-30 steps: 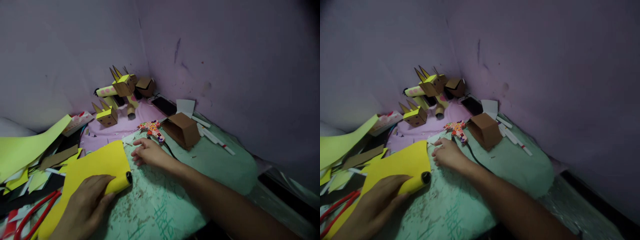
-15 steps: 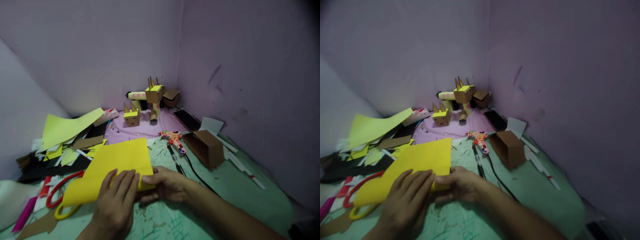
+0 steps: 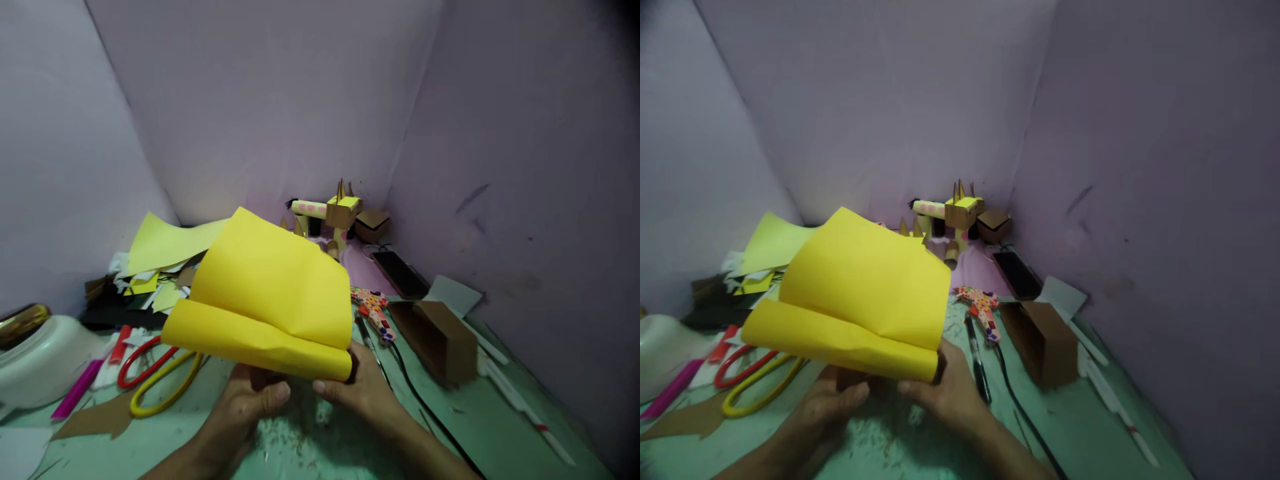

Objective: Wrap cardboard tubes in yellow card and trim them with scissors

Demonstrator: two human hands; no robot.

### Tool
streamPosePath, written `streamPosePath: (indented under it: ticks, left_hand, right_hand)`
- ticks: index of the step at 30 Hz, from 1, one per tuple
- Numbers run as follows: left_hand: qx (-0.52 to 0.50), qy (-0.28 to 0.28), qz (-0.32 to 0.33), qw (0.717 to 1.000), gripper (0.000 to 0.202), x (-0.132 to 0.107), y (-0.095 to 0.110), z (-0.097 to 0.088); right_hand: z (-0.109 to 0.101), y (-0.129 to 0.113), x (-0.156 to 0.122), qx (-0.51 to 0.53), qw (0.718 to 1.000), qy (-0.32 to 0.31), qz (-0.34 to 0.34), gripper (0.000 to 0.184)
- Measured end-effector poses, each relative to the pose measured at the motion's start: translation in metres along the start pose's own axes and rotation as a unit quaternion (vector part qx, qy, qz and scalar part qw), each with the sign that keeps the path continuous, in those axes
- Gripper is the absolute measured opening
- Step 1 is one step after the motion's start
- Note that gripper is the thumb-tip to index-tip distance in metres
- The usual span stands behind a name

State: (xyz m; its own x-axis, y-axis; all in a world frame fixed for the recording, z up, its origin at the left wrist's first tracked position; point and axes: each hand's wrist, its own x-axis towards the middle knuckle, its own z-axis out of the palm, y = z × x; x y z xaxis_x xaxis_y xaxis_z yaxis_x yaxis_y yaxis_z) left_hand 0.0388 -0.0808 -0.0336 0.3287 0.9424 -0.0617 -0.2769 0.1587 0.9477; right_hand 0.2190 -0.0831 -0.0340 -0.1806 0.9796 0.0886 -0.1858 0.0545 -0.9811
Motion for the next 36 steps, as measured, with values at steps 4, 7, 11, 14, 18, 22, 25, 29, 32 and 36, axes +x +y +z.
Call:
streamPosePath:
  ticks: [4, 7, 11, 14, 18, 22, 25, 29, 32, 36]
  left_hand:
    - [-0.111, 0.061, -0.020, 0.992, 0.044, -0.004, 0.004, 0.006]
    - [-0.171, 0.099, -0.038, 0.980, 0.042, -0.004, 0.003, 0.007]
    - [-0.238, 0.146, -0.041, 0.959, 0.041, 0.001, 0.005, 0.005]
    - [-0.252, 0.147, -0.043, 0.956, 0.041, 0.004, 0.008, 0.003]
    - [-0.254, 0.134, -0.068, 0.956, 0.039, 0.002, 0.008, 0.001]
    - [-0.242, 0.115, -0.072, 0.961, 0.041, 0.002, 0.007, -0.001]
    - [-0.247, 0.099, -0.074, 0.961, 0.044, 0.004, 0.009, 0.000]
    - [-0.269, 0.081, -0.065, 0.957, 0.050, 0.005, 0.010, 0.002]
    - [-0.276, 0.086, -0.080, 0.954, 0.054, 0.004, 0.008, 0.001]
    - [-0.269, 0.100, -0.111, 0.951, 0.054, 0.003, 0.006, -0.001]
  right_hand:
    - [0.008, 0.004, -0.002, -0.006, 0.999, -0.046, 0.005, 0.050]
    - [0.011, 0.007, -0.002, 0.000, 0.998, -0.058, 0.013, 0.043]
    - [0.010, 0.011, -0.002, 0.015, 0.998, -0.040, 0.041, 0.048]
    - [0.010, 0.011, -0.002, 0.015, 0.998, -0.046, 0.035, 0.050]
    - [0.009, 0.011, -0.004, 0.026, 0.998, -0.057, 0.009, 0.051]
    - [0.010, 0.013, -0.004, 0.044, 0.999, -0.015, -0.006, 0.042]
    - [0.010, 0.014, -0.003, 0.037, 0.999, 0.014, -0.019, 0.034]
    - [0.009, 0.013, -0.004, -0.006, 0.998, 0.036, -0.044, 0.030]
    - [0.006, 0.013, -0.006, -0.033, 0.998, 0.017, -0.055, 0.032]
    - [0.005, 0.014, -0.008, -0.043, 0.997, 0.012, -0.068, 0.033]
